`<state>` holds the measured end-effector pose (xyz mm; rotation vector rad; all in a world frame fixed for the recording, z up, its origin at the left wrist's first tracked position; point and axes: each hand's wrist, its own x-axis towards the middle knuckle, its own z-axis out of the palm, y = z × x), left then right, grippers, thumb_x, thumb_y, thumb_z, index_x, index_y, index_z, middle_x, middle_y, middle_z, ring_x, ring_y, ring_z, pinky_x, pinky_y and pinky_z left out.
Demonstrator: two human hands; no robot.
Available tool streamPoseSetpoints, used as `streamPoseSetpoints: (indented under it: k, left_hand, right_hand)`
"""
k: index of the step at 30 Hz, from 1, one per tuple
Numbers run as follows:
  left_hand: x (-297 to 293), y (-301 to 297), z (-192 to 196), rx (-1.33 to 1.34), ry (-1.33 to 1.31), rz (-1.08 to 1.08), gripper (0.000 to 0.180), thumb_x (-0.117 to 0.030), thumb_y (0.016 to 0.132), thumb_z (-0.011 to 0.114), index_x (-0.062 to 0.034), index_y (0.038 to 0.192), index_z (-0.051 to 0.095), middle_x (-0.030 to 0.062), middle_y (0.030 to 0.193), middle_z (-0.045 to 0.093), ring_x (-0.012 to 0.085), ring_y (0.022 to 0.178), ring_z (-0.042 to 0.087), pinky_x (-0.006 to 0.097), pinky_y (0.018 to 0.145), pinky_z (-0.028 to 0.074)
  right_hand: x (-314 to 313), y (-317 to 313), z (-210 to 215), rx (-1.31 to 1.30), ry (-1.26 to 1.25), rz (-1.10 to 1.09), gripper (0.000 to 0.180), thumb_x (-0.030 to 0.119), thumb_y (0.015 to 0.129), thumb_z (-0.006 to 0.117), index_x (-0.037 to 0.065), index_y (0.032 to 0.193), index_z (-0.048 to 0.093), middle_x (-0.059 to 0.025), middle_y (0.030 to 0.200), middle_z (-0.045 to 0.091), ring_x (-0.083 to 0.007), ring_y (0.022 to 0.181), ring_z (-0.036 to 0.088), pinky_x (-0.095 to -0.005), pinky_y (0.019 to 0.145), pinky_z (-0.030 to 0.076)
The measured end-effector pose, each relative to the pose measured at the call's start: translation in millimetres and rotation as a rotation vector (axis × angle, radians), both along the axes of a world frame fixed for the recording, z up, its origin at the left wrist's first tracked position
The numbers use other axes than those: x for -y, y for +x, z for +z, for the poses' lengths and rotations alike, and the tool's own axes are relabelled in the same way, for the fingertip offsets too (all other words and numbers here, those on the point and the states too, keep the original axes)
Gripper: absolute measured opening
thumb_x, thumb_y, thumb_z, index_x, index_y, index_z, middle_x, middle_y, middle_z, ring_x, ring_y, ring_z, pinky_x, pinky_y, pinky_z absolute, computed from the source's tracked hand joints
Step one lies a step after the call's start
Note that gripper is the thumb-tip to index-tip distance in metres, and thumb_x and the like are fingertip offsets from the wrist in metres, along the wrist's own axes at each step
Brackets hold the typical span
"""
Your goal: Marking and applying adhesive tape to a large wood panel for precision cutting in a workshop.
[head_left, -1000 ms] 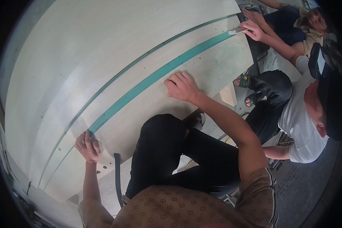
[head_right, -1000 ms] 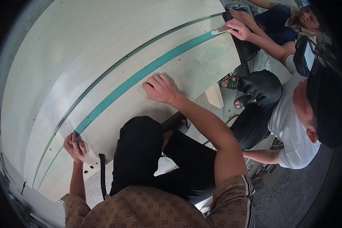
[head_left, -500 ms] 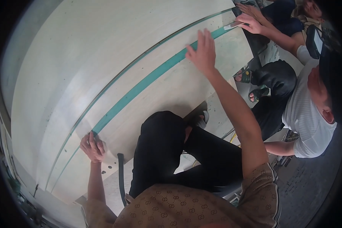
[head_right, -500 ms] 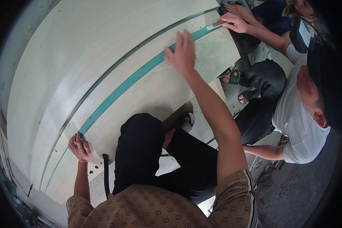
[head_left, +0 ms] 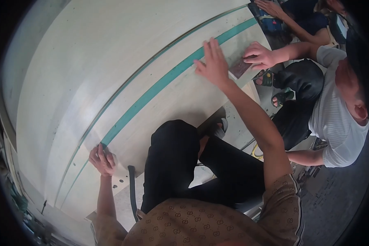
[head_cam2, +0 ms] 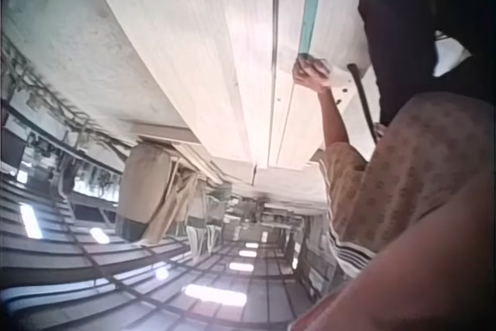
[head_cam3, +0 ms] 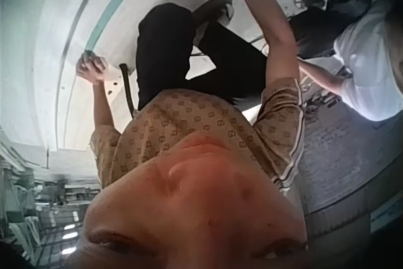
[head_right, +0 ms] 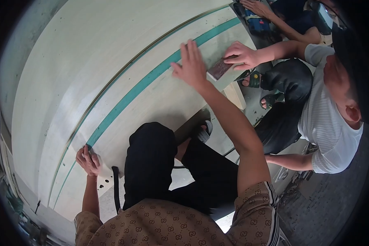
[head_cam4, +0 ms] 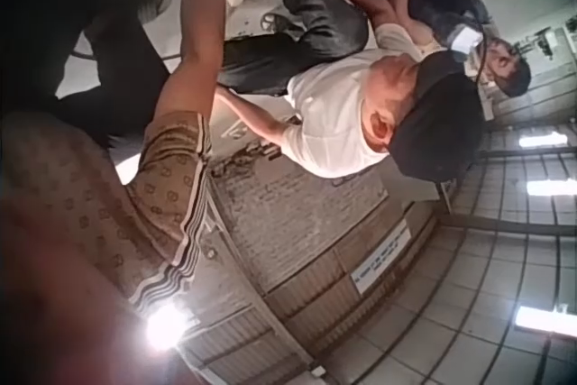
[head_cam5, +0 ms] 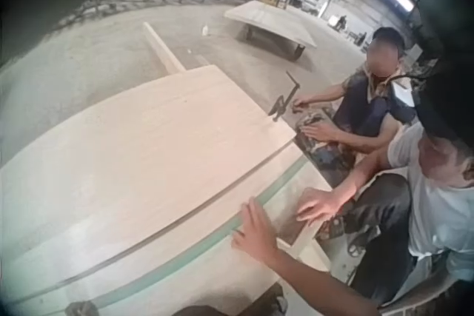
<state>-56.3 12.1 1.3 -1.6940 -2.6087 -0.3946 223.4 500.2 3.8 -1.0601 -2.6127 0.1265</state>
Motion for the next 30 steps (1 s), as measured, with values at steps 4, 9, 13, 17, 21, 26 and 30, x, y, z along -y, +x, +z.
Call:
streamPoseSetpoints:
  k: [4, 9, 13, 17, 21, 26, 30]
  left_hand:
    - [12, 1, -4, -0.002, -0.011, -0.006, 0.048, -0.031, 0.095, 0.043, -0.0003, 0.131, 0.053, 0.0181, 0.121, 0.051, 0.0356, 0.112, 0.047, 0.048, 0.096, 0.034]
    - [9, 0, -1, -0.004, -0.012, -0.009, 0.048, -0.030, 0.095, 0.044, 0.0001, 0.131, 0.053, 0.0179, 0.122, 0.050, 0.0357, 0.113, 0.047, 0.047, 0.097, 0.035]
    - [5, -1, -1, -0.008, -0.012, -0.016, 0.048, -0.029, 0.094, 0.046, 0.0000, 0.131, 0.053, 0.0180, 0.123, 0.050, 0.0358, 0.113, 0.047, 0.047, 0.097, 0.035]
    - [8, -2, -3, 0.007, -0.001, -0.010, 0.051, -0.029, 0.092, 0.046, 0.0019, 0.132, 0.052, 0.0196, 0.122, 0.050, 0.0356, 0.113, 0.046, 0.049, 0.099, 0.033]
    - [19, -2, -3, -0.007, 0.007, -0.005, 0.048, -0.028, 0.093, 0.046, 0.0009, 0.130, 0.053, 0.0189, 0.120, 0.051, 0.0369, 0.111, 0.048, 0.049, 0.095, 0.036]
    - [0, -2, -6, -0.002, 0.023, -0.041, 0.047, -0.028, 0.092, 0.046, 0.0010, 0.130, 0.053, 0.0195, 0.119, 0.052, 0.0371, 0.110, 0.048, 0.049, 0.095, 0.036]
    - [20, -2, -2, -0.021, -0.017, -0.012, 0.048, -0.026, 0.091, 0.047, 0.0014, 0.130, 0.053, 0.0197, 0.119, 0.052, 0.0367, 0.110, 0.048, 0.049, 0.095, 0.035]
  right_hand:
    - [38, -13, 12, -0.084, -0.221, 0.441, 0.058, 0.025, 0.074, 0.077, 0.005, 0.125, 0.058, -0.0178, 0.139, 0.050, -0.0350, 0.128, 0.051, -0.0445, 0.101, 0.046]
    - [7, -9, 14, -0.105, -0.169, 0.313, 0.061, 0.027, 0.076, 0.077, 0.004, 0.126, 0.052, -0.0221, 0.136, 0.048, -0.0395, 0.127, 0.047, -0.0466, 0.103, 0.042]
    - [-38, -1, 8, -0.059, -0.003, -0.008, 0.072, 0.033, 0.075, 0.079, -0.002, 0.127, 0.045, -0.0297, 0.132, 0.046, -0.0462, 0.126, 0.043, -0.0489, 0.104, 0.039]
    - [-43, -7, -3, 0.025, -0.002, -0.114, 0.072, 0.035, 0.079, 0.076, -0.001, 0.134, 0.046, -0.0312, 0.141, 0.041, -0.0467, 0.133, 0.039, -0.0498, 0.109, 0.035]
    - [-53, -17, 4, -0.009, -0.034, 0.528, 0.065, 0.033, 0.082, 0.074, -0.005, 0.130, 0.050, -0.0262, 0.140, 0.047, -0.0414, 0.133, 0.043, -0.0490, 0.111, 0.034]
    - [-92, 7, -13, -0.035, 0.001, -0.147, 0.072, 0.033, 0.083, 0.071, -0.006, 0.137, 0.043, -0.0325, 0.145, 0.038, -0.0431, 0.138, 0.036, -0.0463, 0.112, 0.033]
    - [24, -33, 2, 0.072, -0.330, 0.427, 0.069, 0.031, 0.083, 0.070, -0.002, 0.138, 0.045, -0.0268, 0.148, 0.037, -0.0393, 0.142, 0.032, -0.0453, 0.114, 0.033]
